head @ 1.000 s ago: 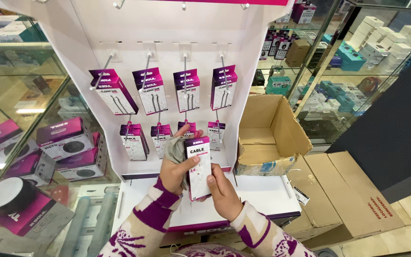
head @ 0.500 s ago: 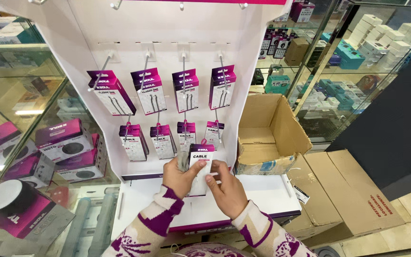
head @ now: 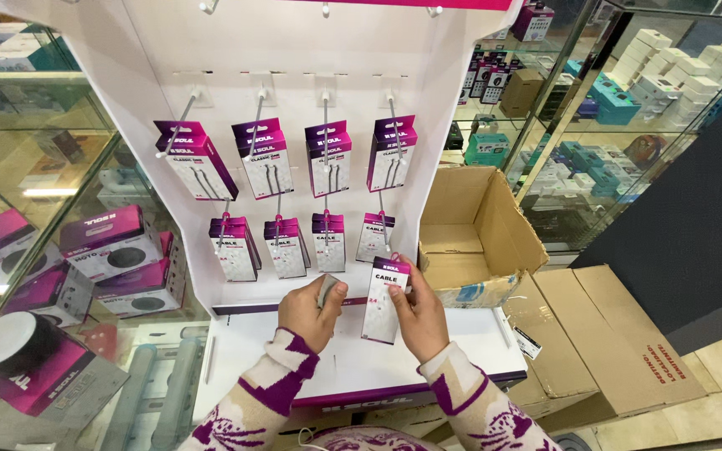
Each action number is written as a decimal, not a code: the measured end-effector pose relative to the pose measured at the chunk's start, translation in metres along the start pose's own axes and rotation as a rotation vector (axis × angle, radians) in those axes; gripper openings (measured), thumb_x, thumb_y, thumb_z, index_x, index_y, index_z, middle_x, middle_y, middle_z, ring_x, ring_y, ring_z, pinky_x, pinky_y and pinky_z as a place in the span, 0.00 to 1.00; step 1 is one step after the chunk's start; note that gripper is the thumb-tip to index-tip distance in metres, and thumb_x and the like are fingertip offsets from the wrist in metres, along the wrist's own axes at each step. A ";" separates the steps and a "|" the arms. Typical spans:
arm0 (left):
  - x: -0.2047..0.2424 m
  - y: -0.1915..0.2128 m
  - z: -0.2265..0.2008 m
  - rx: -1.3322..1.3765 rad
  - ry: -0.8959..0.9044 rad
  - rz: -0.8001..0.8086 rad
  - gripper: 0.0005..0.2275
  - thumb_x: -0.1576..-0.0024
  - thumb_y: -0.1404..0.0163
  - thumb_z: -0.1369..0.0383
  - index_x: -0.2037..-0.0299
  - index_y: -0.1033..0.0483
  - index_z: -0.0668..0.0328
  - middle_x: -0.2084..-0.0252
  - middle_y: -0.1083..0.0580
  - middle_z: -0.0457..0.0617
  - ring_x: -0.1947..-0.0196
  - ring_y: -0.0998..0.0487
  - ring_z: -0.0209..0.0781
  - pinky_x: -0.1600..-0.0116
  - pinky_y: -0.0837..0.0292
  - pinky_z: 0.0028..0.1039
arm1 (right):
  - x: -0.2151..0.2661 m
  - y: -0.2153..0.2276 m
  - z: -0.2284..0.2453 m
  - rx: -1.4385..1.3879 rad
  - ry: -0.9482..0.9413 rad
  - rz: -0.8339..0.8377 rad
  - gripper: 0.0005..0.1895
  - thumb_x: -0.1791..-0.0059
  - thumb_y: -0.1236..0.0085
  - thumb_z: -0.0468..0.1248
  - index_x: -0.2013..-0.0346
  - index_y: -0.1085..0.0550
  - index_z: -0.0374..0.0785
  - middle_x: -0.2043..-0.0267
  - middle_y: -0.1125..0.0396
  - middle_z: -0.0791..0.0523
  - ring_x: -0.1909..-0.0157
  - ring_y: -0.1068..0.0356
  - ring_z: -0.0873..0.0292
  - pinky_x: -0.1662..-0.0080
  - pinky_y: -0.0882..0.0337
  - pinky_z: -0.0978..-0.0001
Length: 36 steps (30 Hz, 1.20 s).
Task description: The person hangs boxed cables onto display hooks on a retail stand and places additional boxed cables into a cardboard box.
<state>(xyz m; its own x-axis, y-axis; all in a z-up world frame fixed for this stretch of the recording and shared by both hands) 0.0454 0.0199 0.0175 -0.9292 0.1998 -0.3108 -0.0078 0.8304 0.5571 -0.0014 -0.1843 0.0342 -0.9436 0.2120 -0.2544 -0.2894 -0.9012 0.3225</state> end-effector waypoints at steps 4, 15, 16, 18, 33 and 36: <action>0.006 0.002 0.000 0.000 -0.014 -0.033 0.21 0.36 0.57 0.48 0.69 0.21 0.53 0.78 0.19 0.47 0.73 0.17 0.51 0.66 0.23 0.36 | -0.014 0.001 -0.026 0.149 -0.022 -0.017 0.32 0.46 0.46 0.39 0.25 0.39 0.50 0.42 0.29 0.42 0.54 0.22 0.41 0.55 0.22 0.50; 0.009 0.012 -0.005 0.069 -0.048 -0.063 0.15 0.36 0.54 0.54 0.65 0.20 0.51 0.79 0.19 0.47 0.77 0.18 0.50 0.68 0.23 0.35 | -0.037 -0.012 -0.066 0.449 0.085 0.007 0.33 0.44 0.50 0.42 0.24 0.43 0.46 0.38 0.32 0.46 0.49 0.23 0.43 0.51 0.21 0.51; 0.010 0.012 -0.005 0.068 -0.047 -0.064 0.15 0.36 0.54 0.54 0.65 0.20 0.51 0.79 0.19 0.47 0.77 0.18 0.50 0.68 0.23 0.35 | -0.034 -0.012 -0.056 0.449 0.085 0.008 0.33 0.44 0.50 0.42 0.24 0.43 0.46 0.38 0.32 0.46 0.49 0.23 0.43 0.51 0.21 0.51; 0.011 0.012 -0.004 0.081 -0.061 -0.075 0.14 0.36 0.53 0.55 0.65 0.20 0.50 0.79 0.19 0.47 0.78 0.19 0.51 0.69 0.24 0.34 | -0.026 -0.011 -0.035 0.475 0.124 -0.014 0.40 0.47 0.47 0.37 0.23 0.51 0.38 0.35 0.36 0.42 0.43 0.27 0.41 0.50 0.20 0.50; 0.017 0.022 -0.018 0.152 -0.066 -0.076 0.13 0.36 0.51 0.57 0.68 0.20 0.52 0.82 0.20 0.47 0.83 0.21 0.47 0.73 0.25 0.32 | -0.007 -0.049 -0.036 0.803 0.418 0.030 0.40 0.50 0.39 0.46 0.26 0.41 0.45 0.20 0.59 0.41 0.20 0.62 0.37 0.27 0.56 0.42; 0.017 0.018 -0.010 0.131 -0.072 -0.065 0.12 0.36 0.51 0.57 0.67 0.20 0.51 0.81 0.20 0.48 0.82 0.20 0.51 0.72 0.25 0.34 | -0.019 -0.055 -0.038 0.854 0.399 0.061 0.42 0.50 0.40 0.48 0.24 0.45 0.45 0.21 0.59 0.41 0.19 0.64 0.38 0.27 0.57 0.42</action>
<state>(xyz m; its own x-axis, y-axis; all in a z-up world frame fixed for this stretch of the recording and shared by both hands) 0.0259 0.0327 0.0301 -0.8993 0.1766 -0.4002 -0.0144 0.9025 0.4305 0.0386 -0.1533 -0.0128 -0.8821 -0.1139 -0.4571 -0.4103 -0.2910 0.8643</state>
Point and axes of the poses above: each hand's wrist, its own x-axis away from the middle knuckle, its own y-axis out of the back of the hand, z = x × y, the point moved 6 cm from there along -x, towards the middle knuckle
